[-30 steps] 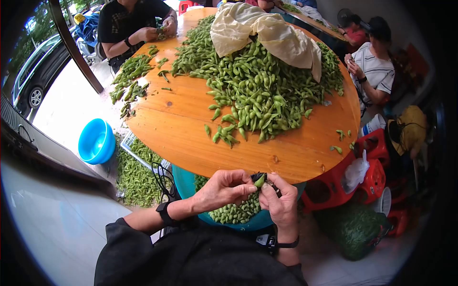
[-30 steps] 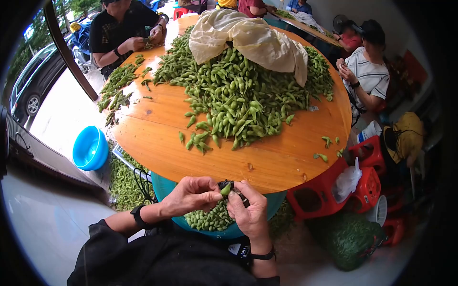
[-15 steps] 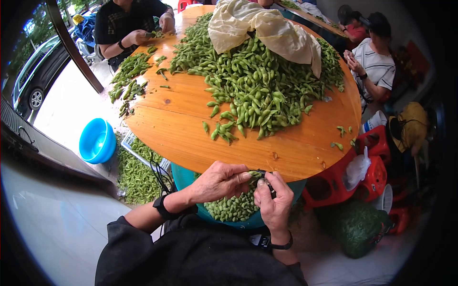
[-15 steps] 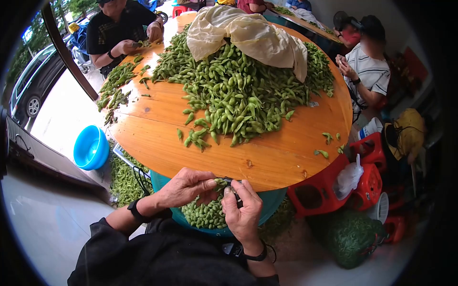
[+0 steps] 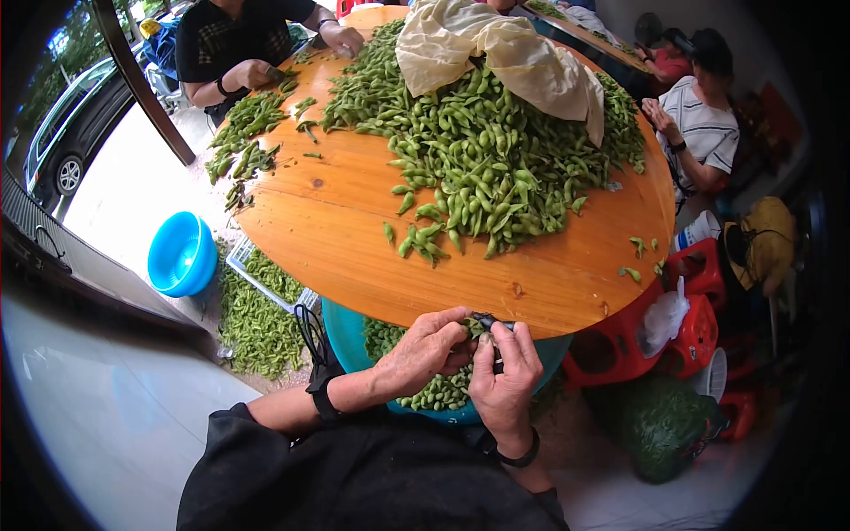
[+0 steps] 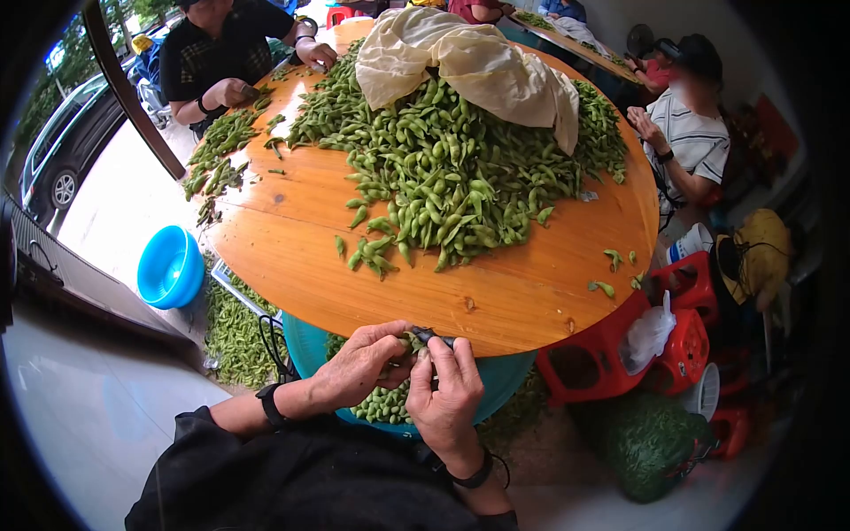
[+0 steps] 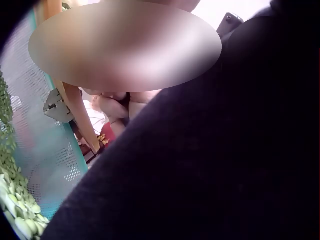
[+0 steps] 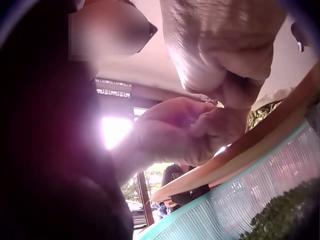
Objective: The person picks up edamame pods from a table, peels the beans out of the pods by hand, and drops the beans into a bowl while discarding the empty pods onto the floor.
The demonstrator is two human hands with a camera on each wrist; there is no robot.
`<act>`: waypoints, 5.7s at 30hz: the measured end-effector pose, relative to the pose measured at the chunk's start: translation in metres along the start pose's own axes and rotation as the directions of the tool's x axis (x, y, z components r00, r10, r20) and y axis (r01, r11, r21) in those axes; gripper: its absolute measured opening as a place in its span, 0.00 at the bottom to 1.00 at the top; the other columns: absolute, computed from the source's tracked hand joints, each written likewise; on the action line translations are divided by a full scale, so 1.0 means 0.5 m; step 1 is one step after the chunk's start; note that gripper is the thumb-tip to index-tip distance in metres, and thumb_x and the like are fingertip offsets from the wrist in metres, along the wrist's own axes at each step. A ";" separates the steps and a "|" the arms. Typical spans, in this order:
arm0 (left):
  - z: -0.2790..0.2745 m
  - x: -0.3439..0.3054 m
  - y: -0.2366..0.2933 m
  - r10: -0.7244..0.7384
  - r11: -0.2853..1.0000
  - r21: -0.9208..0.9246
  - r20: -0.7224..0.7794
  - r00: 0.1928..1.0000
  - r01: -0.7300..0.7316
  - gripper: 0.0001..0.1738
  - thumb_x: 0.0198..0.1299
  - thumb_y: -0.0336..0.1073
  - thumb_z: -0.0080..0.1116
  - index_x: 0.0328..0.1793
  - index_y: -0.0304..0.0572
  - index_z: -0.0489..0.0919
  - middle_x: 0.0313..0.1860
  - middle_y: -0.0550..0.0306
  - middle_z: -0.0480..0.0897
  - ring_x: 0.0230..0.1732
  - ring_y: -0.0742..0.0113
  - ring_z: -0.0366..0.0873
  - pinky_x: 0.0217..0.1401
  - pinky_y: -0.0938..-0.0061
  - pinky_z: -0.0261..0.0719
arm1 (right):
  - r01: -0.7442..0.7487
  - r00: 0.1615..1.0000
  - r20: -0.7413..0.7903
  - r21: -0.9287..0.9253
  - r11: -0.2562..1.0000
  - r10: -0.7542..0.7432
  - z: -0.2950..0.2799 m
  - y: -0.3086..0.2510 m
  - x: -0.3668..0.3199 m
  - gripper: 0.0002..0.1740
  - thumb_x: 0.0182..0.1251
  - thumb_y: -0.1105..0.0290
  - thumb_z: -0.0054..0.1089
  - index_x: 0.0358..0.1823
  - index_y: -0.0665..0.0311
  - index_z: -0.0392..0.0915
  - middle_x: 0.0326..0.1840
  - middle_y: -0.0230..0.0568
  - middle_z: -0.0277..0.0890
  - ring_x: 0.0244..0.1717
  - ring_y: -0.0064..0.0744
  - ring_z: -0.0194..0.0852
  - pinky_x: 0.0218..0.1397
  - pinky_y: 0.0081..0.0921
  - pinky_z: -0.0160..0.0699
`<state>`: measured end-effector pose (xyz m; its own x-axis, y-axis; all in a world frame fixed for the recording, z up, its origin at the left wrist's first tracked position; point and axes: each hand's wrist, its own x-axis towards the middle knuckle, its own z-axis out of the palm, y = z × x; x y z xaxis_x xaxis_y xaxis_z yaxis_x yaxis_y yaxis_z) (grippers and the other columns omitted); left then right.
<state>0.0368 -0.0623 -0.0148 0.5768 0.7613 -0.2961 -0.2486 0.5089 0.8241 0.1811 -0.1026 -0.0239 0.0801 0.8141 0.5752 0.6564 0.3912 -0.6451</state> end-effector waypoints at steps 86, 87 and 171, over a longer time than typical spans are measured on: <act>-0.036 -0.010 0.016 0.293 0.796 0.532 0.082 0.953 -0.290 0.15 0.73 0.33 0.51 0.60 0.30 0.77 0.25 0.57 0.77 0.26 0.72 0.76 0.28 0.75 0.74 | -0.111 0.988 0.121 0.128 0.986 0.095 0.003 -0.006 0.007 0.09 0.64 0.81 0.59 0.44 0.78 0.78 0.34 0.46 0.72 0.26 0.35 0.77 0.28 0.29 0.74; -0.030 -0.008 0.007 0.282 0.878 0.395 0.030 0.959 -0.270 0.16 0.74 0.33 0.50 0.61 0.30 0.77 0.23 0.60 0.75 0.24 0.75 0.72 0.27 0.76 0.72 | -0.006 0.999 0.038 0.004 1.000 0.006 0.011 -0.013 0.007 0.09 0.62 0.81 0.59 0.44 0.77 0.78 0.34 0.50 0.73 0.28 0.42 0.78 0.30 0.33 0.76; 0.007 0.007 -0.023 0.388 0.862 0.401 -0.126 0.913 -0.311 0.10 0.68 0.27 0.40 0.51 0.38 0.71 0.28 0.66 0.67 0.28 0.80 0.62 0.29 0.81 0.64 | 0.058 0.998 -0.020 -0.058 0.997 -0.060 0.019 -0.022 0.013 0.09 0.61 0.83 0.59 0.43 0.73 0.79 0.33 0.48 0.69 0.30 0.49 0.75 0.31 0.36 0.76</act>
<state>0.0441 -0.0669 -0.0236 0.3324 0.9431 -0.0110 -0.0819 0.0404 0.9958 0.1672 -0.0973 -0.0179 0.0557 0.7807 0.6224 0.7021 0.4126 -0.5804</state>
